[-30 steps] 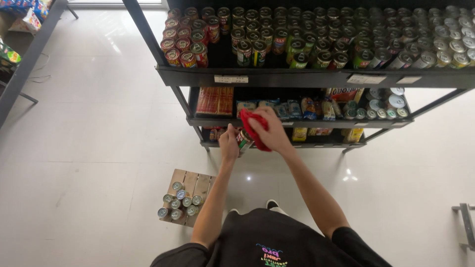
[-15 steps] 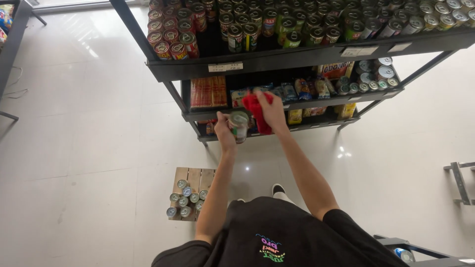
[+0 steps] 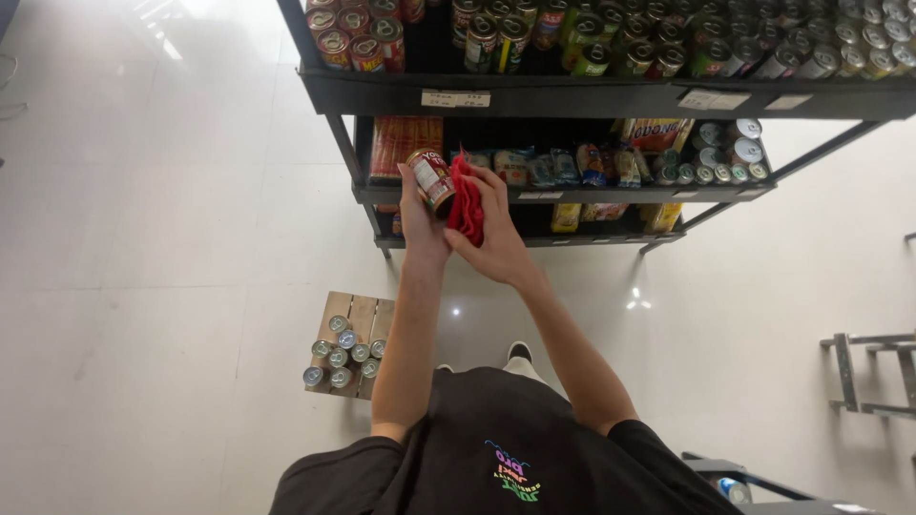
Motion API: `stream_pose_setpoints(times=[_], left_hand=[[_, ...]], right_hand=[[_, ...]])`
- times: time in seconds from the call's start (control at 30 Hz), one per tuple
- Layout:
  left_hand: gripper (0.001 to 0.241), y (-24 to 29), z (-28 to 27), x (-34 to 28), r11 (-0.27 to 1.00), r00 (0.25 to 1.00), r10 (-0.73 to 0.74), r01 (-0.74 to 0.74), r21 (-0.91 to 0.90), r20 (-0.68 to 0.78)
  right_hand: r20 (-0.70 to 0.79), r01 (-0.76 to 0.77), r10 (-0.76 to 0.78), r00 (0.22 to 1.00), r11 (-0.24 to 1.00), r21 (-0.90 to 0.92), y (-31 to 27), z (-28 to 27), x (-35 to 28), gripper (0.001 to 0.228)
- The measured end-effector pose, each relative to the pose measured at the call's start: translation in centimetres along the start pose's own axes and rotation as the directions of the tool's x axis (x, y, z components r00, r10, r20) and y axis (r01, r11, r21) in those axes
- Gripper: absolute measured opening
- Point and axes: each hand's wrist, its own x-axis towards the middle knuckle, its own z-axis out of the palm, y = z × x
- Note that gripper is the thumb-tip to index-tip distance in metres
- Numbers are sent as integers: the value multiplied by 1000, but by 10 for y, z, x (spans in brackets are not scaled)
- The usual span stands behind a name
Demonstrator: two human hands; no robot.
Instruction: Removing canned goods from shelves, wiping them with a cloth, and organizing them.
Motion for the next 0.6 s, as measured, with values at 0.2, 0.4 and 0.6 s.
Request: stream_pose_setpoints(times=[0.2, 0.4, 0.6], left_hand=[[63, 34, -25, 1, 984, 999, -50, 52, -169, 13], [54, 17, -72, 53, 975, 1000, 1, 6, -221, 31], [47, 33, -27, -2, 990, 992, 80, -91, -112, -101]], right_hand=[[-37, 187, -201, 979, 953, -237, 5, -13, 13, 48], [207, 388, -328, 922, 788, -478, 22, 29, 40, 41], [353, 384, -185, 917, 647, -659, 23, 19, 48, 43]])
